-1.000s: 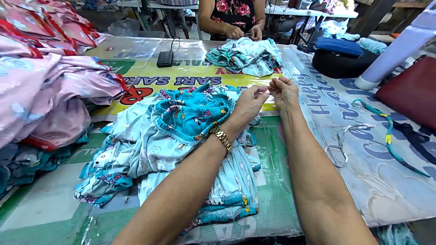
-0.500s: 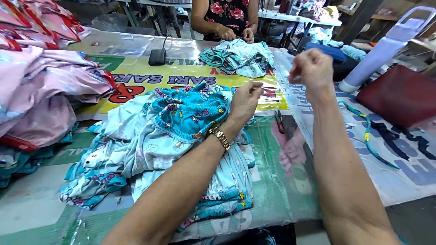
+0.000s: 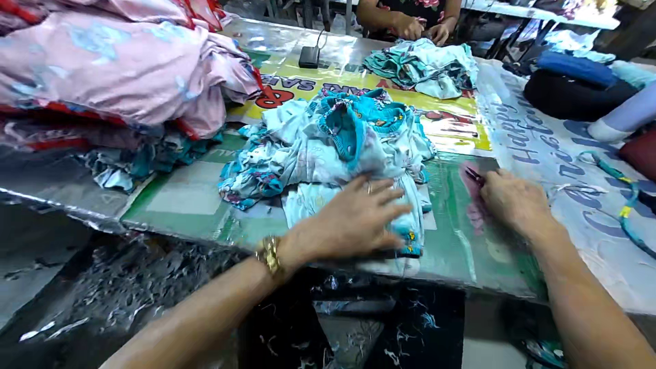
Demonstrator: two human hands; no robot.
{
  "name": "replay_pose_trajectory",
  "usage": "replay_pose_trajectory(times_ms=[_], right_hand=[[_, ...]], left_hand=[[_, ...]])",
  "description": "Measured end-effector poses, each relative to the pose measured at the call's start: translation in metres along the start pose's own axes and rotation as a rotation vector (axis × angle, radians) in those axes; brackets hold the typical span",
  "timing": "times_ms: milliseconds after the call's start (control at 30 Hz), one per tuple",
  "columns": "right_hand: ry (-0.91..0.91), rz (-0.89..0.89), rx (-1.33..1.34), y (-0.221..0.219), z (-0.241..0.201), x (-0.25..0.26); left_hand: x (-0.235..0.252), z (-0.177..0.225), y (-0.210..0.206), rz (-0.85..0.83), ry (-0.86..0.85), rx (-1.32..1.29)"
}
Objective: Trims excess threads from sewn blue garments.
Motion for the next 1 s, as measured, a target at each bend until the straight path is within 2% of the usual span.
replay_pose_trajectory(times_ms=[33,100,167,233,300,333,400,433,467,533,600,667,733,800,867,933,1000], right_hand=[[-0.050,-0.027,0.148,0.005,0.000,-0.005],[-0.066,0.051,0.537,0.011,0.001,-0.019],[0.002,0.167,1.105,0.006,-0.003,-0.035],[0.075,0.125,1.615,0.005,-0.019,-0.052],[0.115,0.023,1.964,0.002,-0.039,-0.070],[0.155,-0.018,2.031,0.003,-0.049,-0.077],[0.239,-0.064,2.015,0.005,-0.070,-0.087],[0.270,-0.047,1.975,0.006,-0.080,-0.090],[0.296,0.010,1.884,0.009,-0.090,-0.091],[0.372,0.167,1.502,0.016,-0.107,-0.091],[0.454,0.249,1.090,0.018,-0.126,-0.090],[0.469,0.251,0.812,0.012,-0.145,-0.087],[0.478,0.286,0.735,0.005,-0.157,-0.085],[0.509,0.328,0.796,0.003,-0.159,-0.088],[0.573,0.371,0.862,0.000,-0.156,-0.095],[0.588,0.425,0.808,-0.001,-0.151,-0.101],[0.529,0.486,0.700,0.000,-0.147,-0.106]], left_hand=[[-0.020,0.015,-0.017,-0.060,-0.007,0.027],[-0.052,0.057,-0.035,-0.054,-0.086,-0.025],[-0.074,0.095,-0.044,-0.010,-0.216,-0.178],[-0.087,0.111,-0.042,0.122,-0.257,-0.237],[-0.097,0.104,-0.026,0.357,-0.144,-0.225],[-0.099,0.094,-0.016,0.488,-0.054,-0.201],[-0.097,0.069,0.006,0.662,0.112,-0.040],[-0.093,0.054,0.016,0.679,0.177,0.080],[-0.086,0.037,0.025,0.643,0.220,0.189],[-0.070,0.002,0.040,0.410,0.290,0.317],[-0.051,-0.029,0.050,0.247,0.314,0.267],[-0.026,-0.047,0.067,0.238,0.327,0.174],[0.004,-0.048,0.086,0.366,0.369,0.149],[0.032,-0.046,0.085,0.484,0.312,0.183],[0.053,-0.057,0.048,0.502,0.053,0.276],[0.065,-0.070,0.014,0.368,-0.108,0.324],[0.074,-0.073,0.016,0.227,-0.073,0.288]])
Point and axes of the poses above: each hand's wrist, its own x-axis towards the middle knuckle, its own y-axis out of the back of the hand, z = x × y, the point moved 3 cm from there along x, towards the middle knuckle, and after that the axes turned 4 degrees about -x, right-handed, at the moved point
